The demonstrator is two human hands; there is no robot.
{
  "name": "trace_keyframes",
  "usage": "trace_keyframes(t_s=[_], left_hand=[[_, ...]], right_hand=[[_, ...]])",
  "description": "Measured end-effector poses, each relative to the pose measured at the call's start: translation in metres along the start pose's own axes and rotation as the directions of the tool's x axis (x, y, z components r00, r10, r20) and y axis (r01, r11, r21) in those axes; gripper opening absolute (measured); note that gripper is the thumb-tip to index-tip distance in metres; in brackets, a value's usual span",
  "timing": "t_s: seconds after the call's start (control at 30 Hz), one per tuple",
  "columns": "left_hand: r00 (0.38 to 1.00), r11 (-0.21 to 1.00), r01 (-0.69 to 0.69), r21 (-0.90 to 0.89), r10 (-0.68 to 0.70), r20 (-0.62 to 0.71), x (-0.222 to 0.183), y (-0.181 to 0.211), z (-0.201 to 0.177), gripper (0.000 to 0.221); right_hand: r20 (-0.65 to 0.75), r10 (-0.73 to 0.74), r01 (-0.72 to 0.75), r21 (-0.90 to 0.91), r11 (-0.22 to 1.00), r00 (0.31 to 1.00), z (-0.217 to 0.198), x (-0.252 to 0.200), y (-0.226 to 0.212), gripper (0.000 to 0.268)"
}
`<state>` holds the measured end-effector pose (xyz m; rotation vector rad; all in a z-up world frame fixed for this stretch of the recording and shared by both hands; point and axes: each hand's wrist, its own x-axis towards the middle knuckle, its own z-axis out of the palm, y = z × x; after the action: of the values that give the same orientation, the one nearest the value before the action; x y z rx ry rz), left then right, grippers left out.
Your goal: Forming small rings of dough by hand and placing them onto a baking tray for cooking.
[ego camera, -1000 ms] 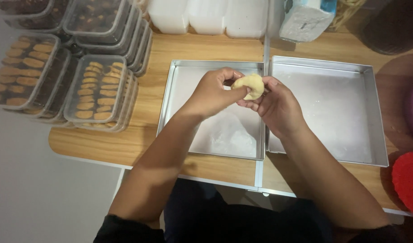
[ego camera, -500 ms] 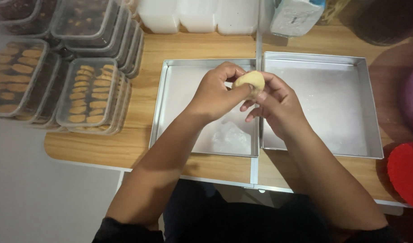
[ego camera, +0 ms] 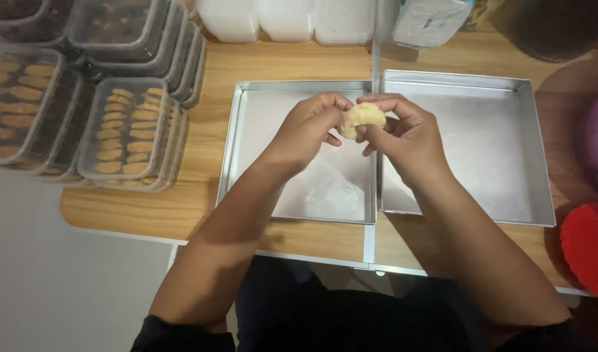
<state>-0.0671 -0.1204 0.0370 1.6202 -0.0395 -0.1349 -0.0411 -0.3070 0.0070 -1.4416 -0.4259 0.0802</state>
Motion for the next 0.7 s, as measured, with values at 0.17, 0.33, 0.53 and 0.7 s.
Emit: trace_keyframes(t_s=[0.17,0.33,0.53,0.7], left_hand=[[0.997,0.996,-0.020,-0.089,0.014,-0.073,-0.001,-0.011,-0.021,0.040],[0.949,0.994,-0.107,-0.028,0.093,-0.301,-0.033,-0.039,-0.078,0.049],[0.834,0.969,-0.064,0.238,0.183,-0.520,-0.055,-0.127,-0.146,0.042],[0.778,0.968,0.090,0.235,0.079,-0.623,-0.059,-0.152,-0.154,0.045]], right_hand=[[0.006,-0.023,0.023,-0.075,0.997,1.000,0.010,0.016,0.006,0.024],[0.109,-0.041,0.065,-0.224,0.972,0.993,0.039,0.039,0.009,0.025],[0.298,-0.053,0.186,-0.439,0.879,0.953,0.093,0.080,0.062,0.029],[0.331,0.102,0.057,-0.438,0.897,0.938,0.141,0.118,0.117,0.029]])
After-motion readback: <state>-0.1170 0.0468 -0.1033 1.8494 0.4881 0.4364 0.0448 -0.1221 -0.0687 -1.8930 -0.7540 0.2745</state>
